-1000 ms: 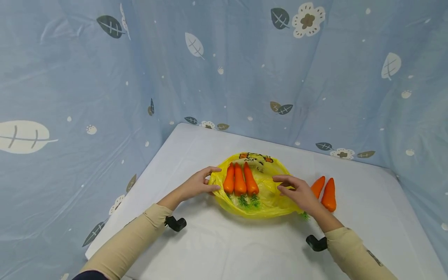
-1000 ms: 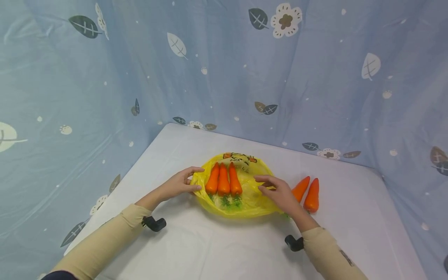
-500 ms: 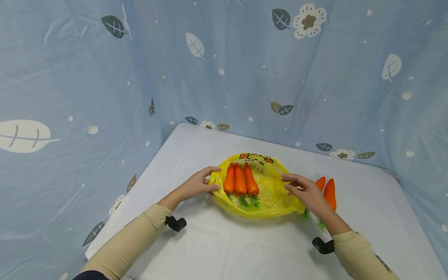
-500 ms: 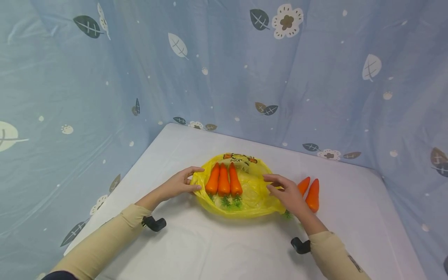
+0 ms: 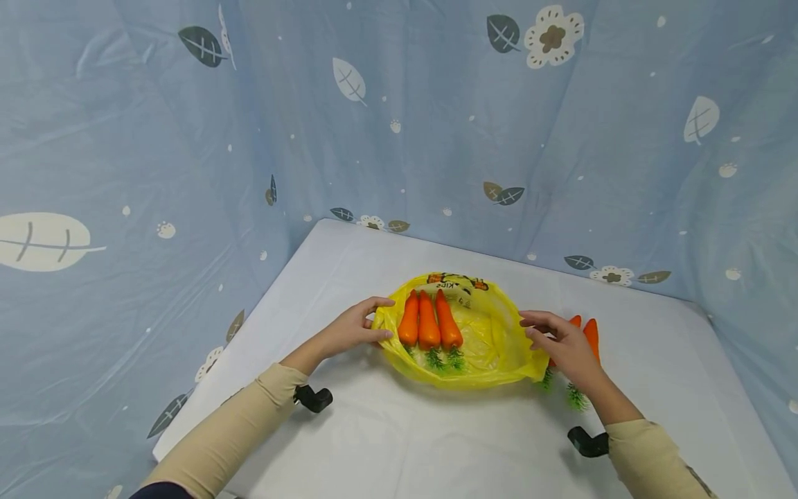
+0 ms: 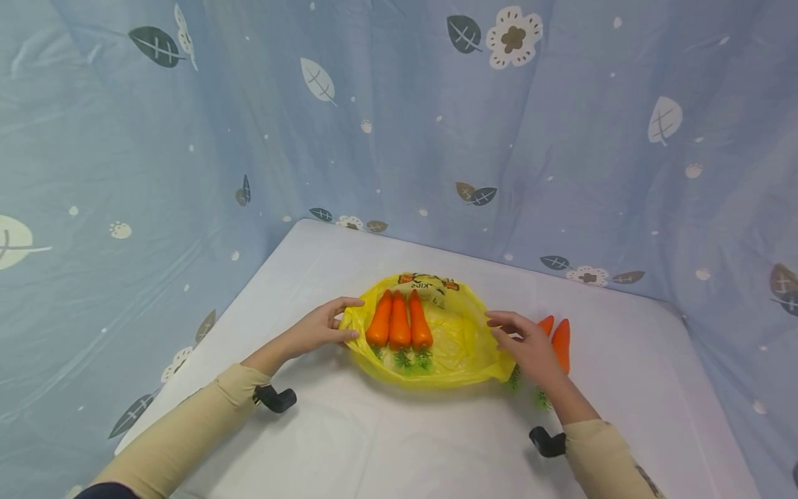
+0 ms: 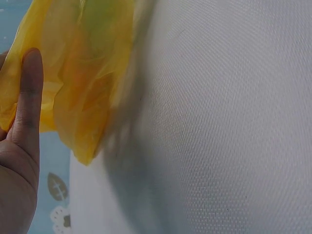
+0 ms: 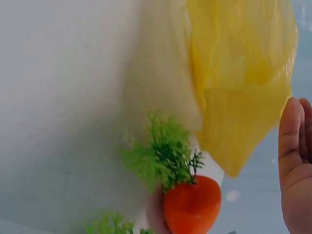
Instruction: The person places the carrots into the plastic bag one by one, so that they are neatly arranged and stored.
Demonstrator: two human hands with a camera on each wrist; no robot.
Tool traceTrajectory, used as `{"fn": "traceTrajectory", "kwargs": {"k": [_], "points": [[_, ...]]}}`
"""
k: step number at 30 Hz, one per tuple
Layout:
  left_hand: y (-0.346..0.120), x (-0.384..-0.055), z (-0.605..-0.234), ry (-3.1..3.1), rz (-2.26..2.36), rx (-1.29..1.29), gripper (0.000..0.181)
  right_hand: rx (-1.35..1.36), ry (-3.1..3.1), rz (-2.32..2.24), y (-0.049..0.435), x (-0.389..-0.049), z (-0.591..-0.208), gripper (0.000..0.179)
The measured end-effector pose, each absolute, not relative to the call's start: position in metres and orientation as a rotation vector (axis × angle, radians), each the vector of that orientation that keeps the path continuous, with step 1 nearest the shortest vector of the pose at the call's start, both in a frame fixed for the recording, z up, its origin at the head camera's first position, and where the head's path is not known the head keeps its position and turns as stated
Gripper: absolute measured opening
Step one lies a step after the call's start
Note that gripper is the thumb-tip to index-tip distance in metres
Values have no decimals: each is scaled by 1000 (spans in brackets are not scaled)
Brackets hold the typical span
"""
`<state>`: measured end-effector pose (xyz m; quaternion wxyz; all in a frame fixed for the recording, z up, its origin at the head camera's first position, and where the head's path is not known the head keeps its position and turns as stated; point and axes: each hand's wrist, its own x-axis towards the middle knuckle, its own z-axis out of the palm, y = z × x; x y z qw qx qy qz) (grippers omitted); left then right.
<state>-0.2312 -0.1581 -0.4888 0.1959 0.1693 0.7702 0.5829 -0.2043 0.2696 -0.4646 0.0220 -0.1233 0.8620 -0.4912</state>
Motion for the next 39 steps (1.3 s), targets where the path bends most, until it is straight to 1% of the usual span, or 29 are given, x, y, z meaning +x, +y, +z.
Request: {"fn": "traceTrajectory", "kwargs": {"k": [9,15,21,29,39], "points": [[-158,-231,-488,2164,1626,463,69,-337,2694,-1493,275,-203,-462,38],[-159,-230,-488,2157,1630,463,70,-350,2686,-1503,281,-201,-462,40],[-159,-229,-488,2154,1632,460,70,-376,2717,-1502,291,-200,-465,38],[-159,-230,-489,2146,1636,465,69,-284,2755,-1402,300,-196,-467,41],[-159,-231,-490,2138,1635,451,69,-308,2837,-1347,312,-193,-471,37]]}}
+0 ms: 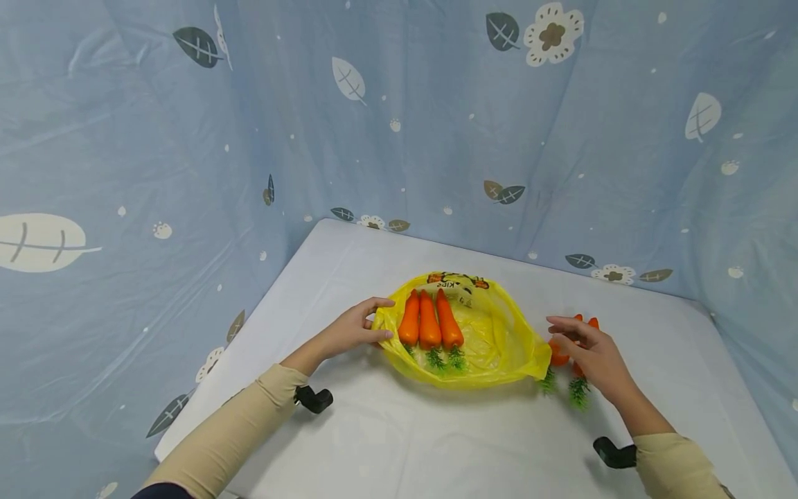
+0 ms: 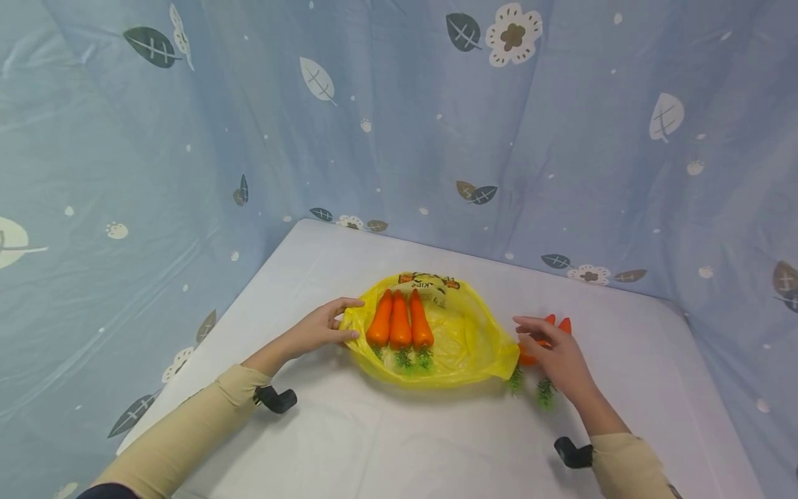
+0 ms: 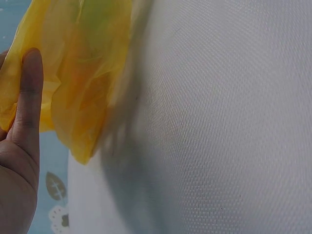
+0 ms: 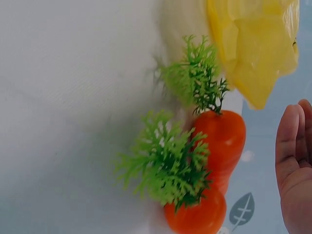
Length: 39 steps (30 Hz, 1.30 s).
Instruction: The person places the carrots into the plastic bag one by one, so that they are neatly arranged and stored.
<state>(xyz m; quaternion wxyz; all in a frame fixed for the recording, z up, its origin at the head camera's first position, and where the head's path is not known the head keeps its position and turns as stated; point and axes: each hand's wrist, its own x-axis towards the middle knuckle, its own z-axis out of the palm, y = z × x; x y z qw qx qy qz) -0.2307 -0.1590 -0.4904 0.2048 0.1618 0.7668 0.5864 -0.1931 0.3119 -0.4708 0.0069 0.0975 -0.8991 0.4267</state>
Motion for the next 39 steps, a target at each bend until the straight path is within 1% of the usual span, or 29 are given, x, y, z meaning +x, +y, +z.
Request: {"fn": "traceTrajectory", "kwargs": {"k": [9,16,29,33,39], "points": [[-158,-231,-492,2139,1640,454,70,225,-2804,1313,322,-189,-470,38],[-159,-232,-493,2138,1640,447,70,136,-2816,1312,333,-185,-473,45],[-158,-232,-492,2123,1645,454,70,-15,-2788,1173,350,-182,-487,44],[-158,-231,-491,2119,1645,445,70,-129,-2846,1123,354,-181,-492,48],[-158,-230,-490,2121,1641,450,70,-349,-2961,1119,357,-182,-493,61]]}}
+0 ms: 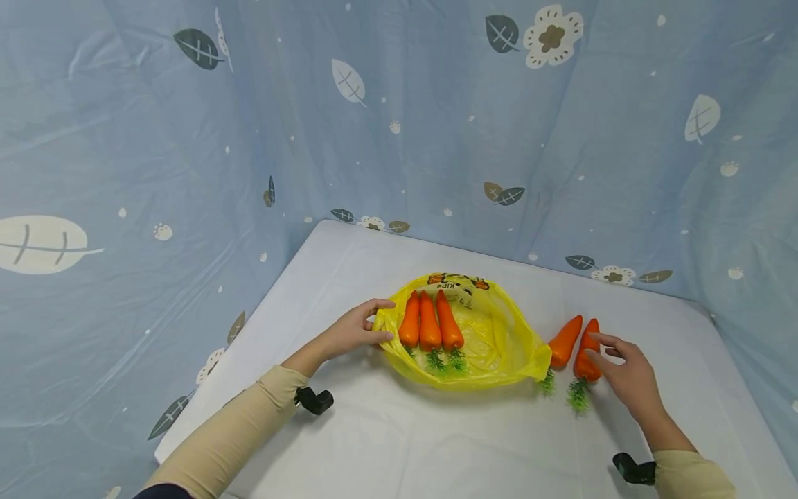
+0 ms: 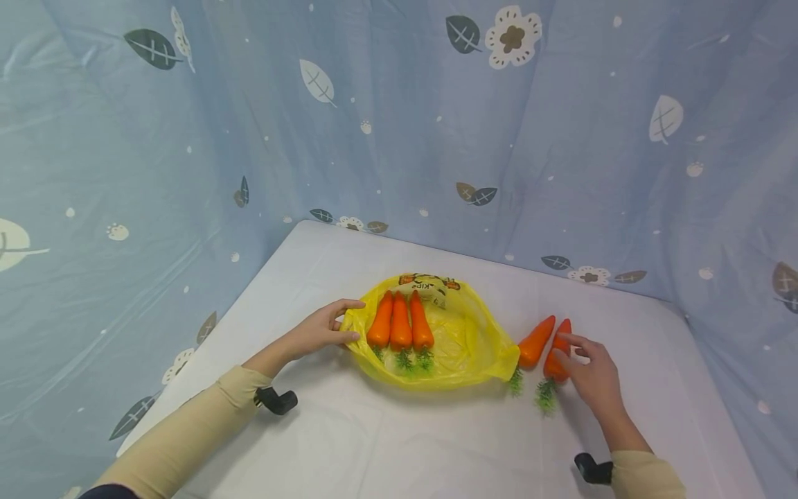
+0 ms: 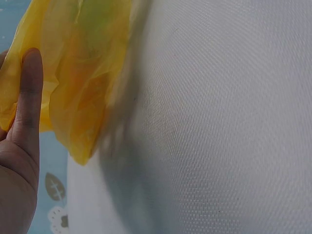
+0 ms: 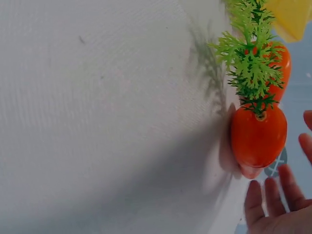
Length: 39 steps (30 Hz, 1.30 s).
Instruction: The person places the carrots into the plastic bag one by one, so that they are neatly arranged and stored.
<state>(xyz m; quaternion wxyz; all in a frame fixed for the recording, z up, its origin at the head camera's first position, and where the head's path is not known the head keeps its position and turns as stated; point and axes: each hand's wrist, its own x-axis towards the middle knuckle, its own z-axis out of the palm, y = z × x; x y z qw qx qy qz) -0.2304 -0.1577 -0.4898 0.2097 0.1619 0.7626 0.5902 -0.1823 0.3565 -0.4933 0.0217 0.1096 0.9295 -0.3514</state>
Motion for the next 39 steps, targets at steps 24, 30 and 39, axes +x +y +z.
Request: {"fn": "traceTrajectory", "kwargs": {"k": [24,30,39], "points": [[-157,-230,-491,2110,1649,457,70,383,2645,-1151,367,-182,-504,82],[-157,-230,-491,2126,1638,445,68,397,2649,-1175,370,-180,-505,81],[-157,-231,-492,2123,1641,467,69,407,2640,-1190,372,-177,-506,79]]}}
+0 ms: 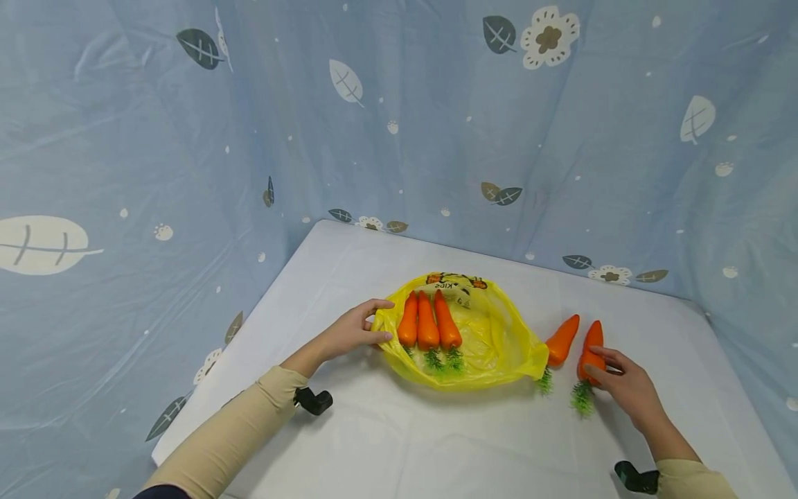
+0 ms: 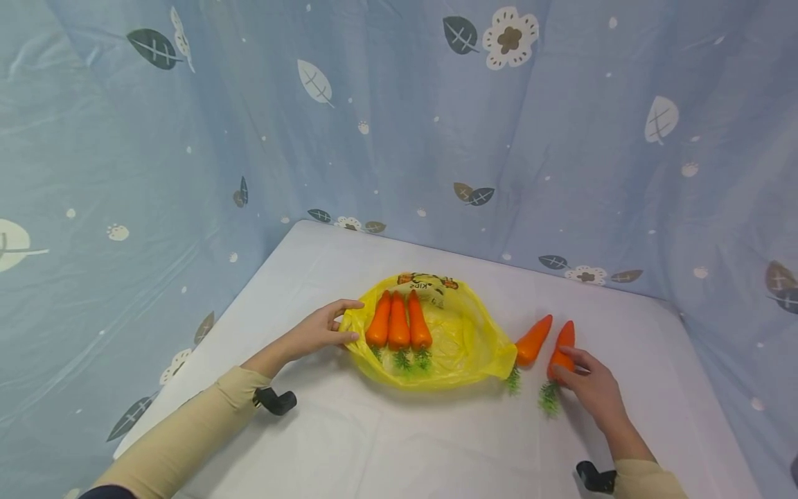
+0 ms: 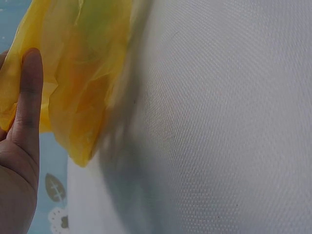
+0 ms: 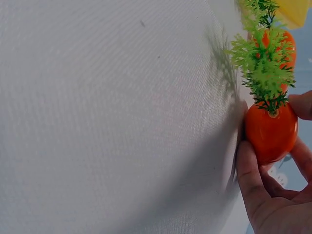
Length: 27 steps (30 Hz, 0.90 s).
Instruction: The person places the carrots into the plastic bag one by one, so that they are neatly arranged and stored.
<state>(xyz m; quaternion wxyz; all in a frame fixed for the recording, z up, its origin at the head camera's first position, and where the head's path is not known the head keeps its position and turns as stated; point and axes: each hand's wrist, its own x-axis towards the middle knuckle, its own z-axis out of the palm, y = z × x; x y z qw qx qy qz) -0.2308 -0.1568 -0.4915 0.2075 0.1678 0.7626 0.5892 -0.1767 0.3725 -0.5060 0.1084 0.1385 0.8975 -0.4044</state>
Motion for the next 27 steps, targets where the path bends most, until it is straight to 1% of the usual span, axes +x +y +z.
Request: {"fn": "traceTrajectory", "kwargs": {"k": [11,21,27], "points": [[-159,-231,-490,2128,1640,449,70,419,2659,-1176,369,-176,-504,78],[-160,-231,-492,2119,1647,456,69,461,2696,-1185,364,-173,-507,64],[-160,-231,-492,2117,1651,451,69,464,2704,-1211,362,-173,-506,60]]}}
